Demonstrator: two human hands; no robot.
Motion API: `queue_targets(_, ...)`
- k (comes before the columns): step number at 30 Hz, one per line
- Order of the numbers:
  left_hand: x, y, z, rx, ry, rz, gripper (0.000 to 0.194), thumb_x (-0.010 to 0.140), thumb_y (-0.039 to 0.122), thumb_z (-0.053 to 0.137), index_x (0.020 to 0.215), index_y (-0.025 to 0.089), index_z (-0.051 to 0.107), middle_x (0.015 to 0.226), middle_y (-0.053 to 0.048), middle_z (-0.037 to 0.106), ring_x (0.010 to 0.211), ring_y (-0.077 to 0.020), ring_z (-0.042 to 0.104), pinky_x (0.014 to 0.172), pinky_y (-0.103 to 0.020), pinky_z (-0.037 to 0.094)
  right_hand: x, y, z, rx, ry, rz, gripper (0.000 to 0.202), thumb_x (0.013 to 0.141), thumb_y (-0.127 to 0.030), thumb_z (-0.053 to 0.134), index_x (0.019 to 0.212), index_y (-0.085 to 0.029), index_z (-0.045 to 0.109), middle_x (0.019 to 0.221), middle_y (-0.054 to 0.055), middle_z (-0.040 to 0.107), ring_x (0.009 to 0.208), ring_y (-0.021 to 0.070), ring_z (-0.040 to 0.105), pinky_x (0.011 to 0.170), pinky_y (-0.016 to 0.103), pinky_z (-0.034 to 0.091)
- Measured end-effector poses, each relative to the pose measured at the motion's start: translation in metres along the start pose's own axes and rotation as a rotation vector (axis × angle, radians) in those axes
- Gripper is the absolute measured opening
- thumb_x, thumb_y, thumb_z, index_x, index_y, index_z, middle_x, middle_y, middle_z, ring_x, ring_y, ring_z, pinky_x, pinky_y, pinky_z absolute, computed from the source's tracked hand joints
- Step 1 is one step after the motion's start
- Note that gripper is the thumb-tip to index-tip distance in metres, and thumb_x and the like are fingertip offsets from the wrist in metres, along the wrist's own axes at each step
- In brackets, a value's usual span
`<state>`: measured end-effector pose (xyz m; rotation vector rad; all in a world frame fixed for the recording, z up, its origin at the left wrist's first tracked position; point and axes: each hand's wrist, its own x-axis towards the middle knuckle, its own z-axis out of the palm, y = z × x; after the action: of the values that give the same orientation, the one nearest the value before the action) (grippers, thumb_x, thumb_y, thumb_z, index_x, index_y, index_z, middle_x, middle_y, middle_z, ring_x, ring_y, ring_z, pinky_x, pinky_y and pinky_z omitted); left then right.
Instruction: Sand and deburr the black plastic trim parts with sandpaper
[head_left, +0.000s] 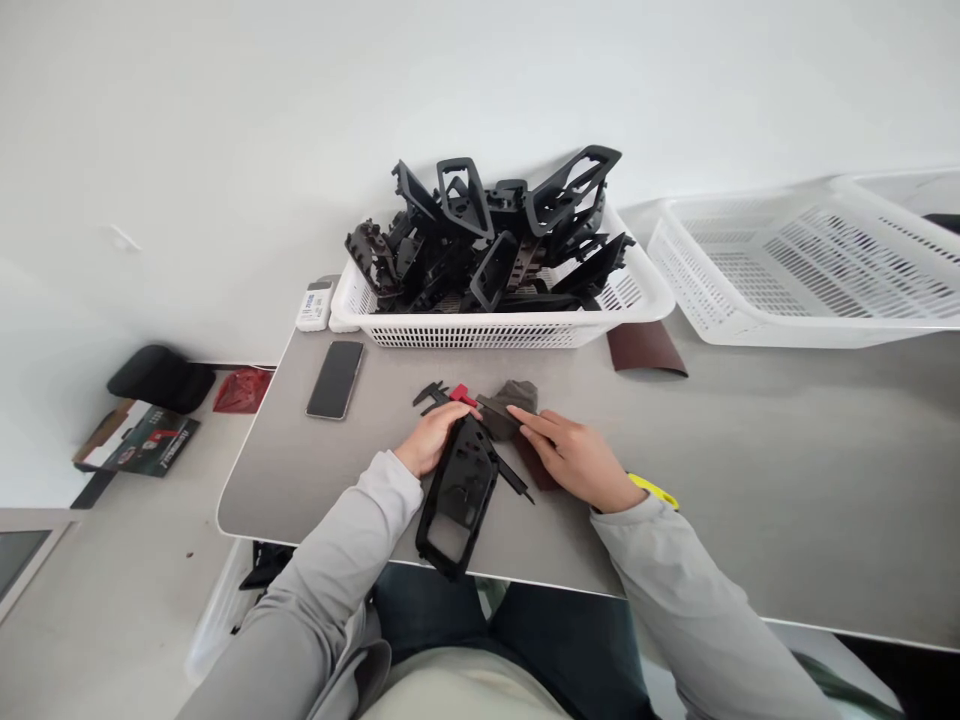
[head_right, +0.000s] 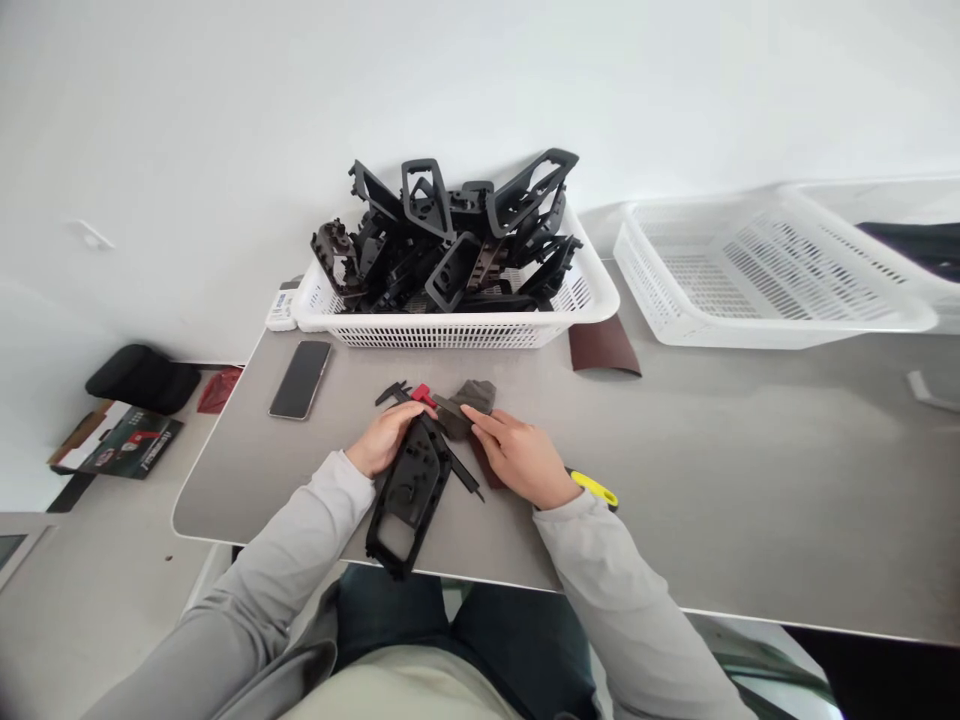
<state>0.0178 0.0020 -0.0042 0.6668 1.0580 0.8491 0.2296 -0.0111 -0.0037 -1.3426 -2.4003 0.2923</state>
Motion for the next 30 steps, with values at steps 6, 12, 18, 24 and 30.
queue_targets(6,-0.003,0.001,0.005,0.213,0.077,0.052,0.010,0.066,0.022,0.062,0.065,0.017,0.053,0.050,0.008,0.045,0.045,-0.0062,0.039,0.049,-0.020,0.029,0.002,0.000,0.002,0.035,-0.009,0.013,0.041,0.096,-0.029,0.034,0.128,-0.019,0.057,0.087,0.009,0.068,0.076,0.0206,0.066,0.066,0.031,0.051)
queue_targets(12,-0.003,0.002,0.006,0.246,0.134,0.065,0.027,0.078,0.037,0.056,0.062,0.016,0.058,0.050,0.004,0.050,0.046,-0.0084,0.044,0.048,-0.022,0.031,0.002,0.001,0.002,0.058,0.026,0.022,0.039,0.095,-0.029,0.037,0.126,-0.023,0.059,0.088,0.007,0.069,0.076,0.0204,0.066,0.066,0.031,0.051)
queue_targets(18,-0.001,-0.003,-0.003,0.009,-0.063,-0.042,0.037,0.073,0.052,0.064,0.079,0.015,0.064,0.059,0.001,0.058,0.049,-0.0100,0.052,0.052,-0.023,0.039,0.002,0.001,0.001,0.086,0.057,0.050,0.039,0.094,-0.030,0.038,0.125,-0.021,0.060,0.083,0.007,0.068,0.074,0.0211,0.065,0.066,0.031,0.050)
queue_targets(24,-0.001,-0.003,-0.009,-0.046,-0.254,0.025,0.037,0.065,0.036,0.077,0.094,0.016,0.063,0.073,0.000,0.062,0.063,-0.0104,0.059,0.062,-0.023,0.045,0.001,0.001,-0.002,0.087,0.105,0.080,0.040,0.095,-0.032,0.037,0.125,-0.020,0.061,0.081,0.008,0.067,0.072,0.0213,0.064,0.065,0.032,0.050)
queue_targets(30,-0.007,0.007,-0.013,-0.001,-0.366,-0.024,0.045,0.062,0.032,0.080,0.099,0.016,0.061,0.077,-0.002,0.066,0.067,-0.0120,0.064,0.060,-0.021,0.047,0.001,0.001,-0.007,0.098,0.171,0.052,0.040,0.095,-0.033,0.037,0.124,-0.019,0.061,0.076,0.007,0.065,0.068,0.0199,0.063,0.062,0.031,0.048)
